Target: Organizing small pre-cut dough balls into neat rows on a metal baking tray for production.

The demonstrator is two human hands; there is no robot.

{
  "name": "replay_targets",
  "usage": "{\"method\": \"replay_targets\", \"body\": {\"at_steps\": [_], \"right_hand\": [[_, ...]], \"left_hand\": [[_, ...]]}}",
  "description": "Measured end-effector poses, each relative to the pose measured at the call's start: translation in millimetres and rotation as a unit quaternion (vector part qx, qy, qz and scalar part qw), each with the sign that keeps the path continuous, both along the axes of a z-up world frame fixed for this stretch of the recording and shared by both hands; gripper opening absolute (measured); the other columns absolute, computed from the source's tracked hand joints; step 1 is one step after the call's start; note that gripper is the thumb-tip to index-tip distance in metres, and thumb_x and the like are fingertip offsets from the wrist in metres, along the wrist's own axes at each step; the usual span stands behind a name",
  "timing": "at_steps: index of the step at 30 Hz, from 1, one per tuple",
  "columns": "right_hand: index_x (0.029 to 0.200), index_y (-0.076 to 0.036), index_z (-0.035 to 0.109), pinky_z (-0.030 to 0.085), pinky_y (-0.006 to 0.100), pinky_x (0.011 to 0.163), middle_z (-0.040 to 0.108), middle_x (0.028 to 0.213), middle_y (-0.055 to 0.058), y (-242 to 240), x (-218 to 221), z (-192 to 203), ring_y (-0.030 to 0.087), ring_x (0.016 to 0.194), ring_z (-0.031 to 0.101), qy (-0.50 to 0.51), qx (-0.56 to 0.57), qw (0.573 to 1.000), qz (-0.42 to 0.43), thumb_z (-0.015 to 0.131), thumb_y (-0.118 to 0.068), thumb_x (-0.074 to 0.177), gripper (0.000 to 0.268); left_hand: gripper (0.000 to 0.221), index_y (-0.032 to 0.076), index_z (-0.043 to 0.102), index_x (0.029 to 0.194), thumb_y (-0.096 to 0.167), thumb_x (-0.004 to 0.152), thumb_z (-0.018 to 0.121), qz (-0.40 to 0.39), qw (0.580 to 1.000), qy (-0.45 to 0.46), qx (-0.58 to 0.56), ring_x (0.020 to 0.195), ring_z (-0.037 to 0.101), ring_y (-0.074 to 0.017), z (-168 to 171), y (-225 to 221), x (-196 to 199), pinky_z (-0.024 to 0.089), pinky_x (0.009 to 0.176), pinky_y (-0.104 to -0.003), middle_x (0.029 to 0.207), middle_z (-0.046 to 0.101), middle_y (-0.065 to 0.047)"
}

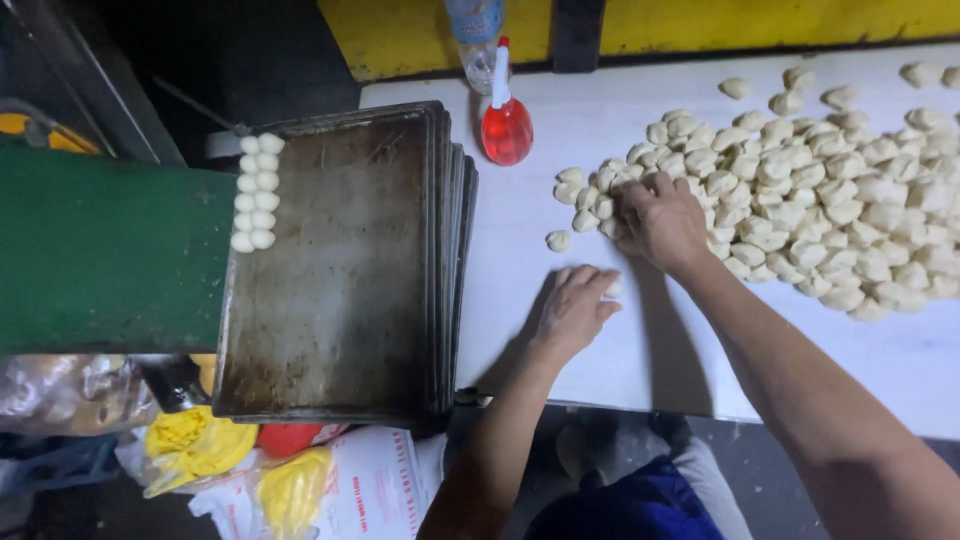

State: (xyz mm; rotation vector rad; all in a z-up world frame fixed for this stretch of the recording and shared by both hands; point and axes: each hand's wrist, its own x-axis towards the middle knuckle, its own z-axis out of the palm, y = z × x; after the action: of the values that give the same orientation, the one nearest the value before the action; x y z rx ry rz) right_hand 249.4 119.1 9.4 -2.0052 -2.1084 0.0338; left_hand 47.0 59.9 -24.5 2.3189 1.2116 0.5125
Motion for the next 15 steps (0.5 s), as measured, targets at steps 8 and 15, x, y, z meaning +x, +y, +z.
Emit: {"method": "replay_targets", "body": {"at_steps": [8,15], "right_hand": [[0.117,-0.015,0.067,0.056,0.047,0.078,0.053,0.102,0.012,-140.1,-17.2,-26.5,0.039,0.097,0.063,0.128,0.078,0.988,-0.027,0.067,-0.039,0.099,0.030],[0.117,-0.012,0.067,0.053,0.051,0.090,0.063,0.106,0.017,-181.4,7.2,-41.5,0.043,0.105,0.064,0.290,0.043,0.954,-0.059,0.065,-0.033,0.102,0.025]], "left_hand": [[0.049,0.015,0.061,0.136,0.030,0.091,0.075,0.217,0.975,-0.037,0.007,0.109,0.059,-0.0362,31.7,64.7,-7.6,0.053,0.092,-0.046,0.122,0.058,-0.012],[0.010,0.016,0.068,0.095,0.023,0.099,0.062,0.152,0.967,-0.063,0.193,0.077,0.060,-0.0285,22.1,33.5,-36.5,0.047,0.075,-0.040,0.084,0.057,-0.003]]}}
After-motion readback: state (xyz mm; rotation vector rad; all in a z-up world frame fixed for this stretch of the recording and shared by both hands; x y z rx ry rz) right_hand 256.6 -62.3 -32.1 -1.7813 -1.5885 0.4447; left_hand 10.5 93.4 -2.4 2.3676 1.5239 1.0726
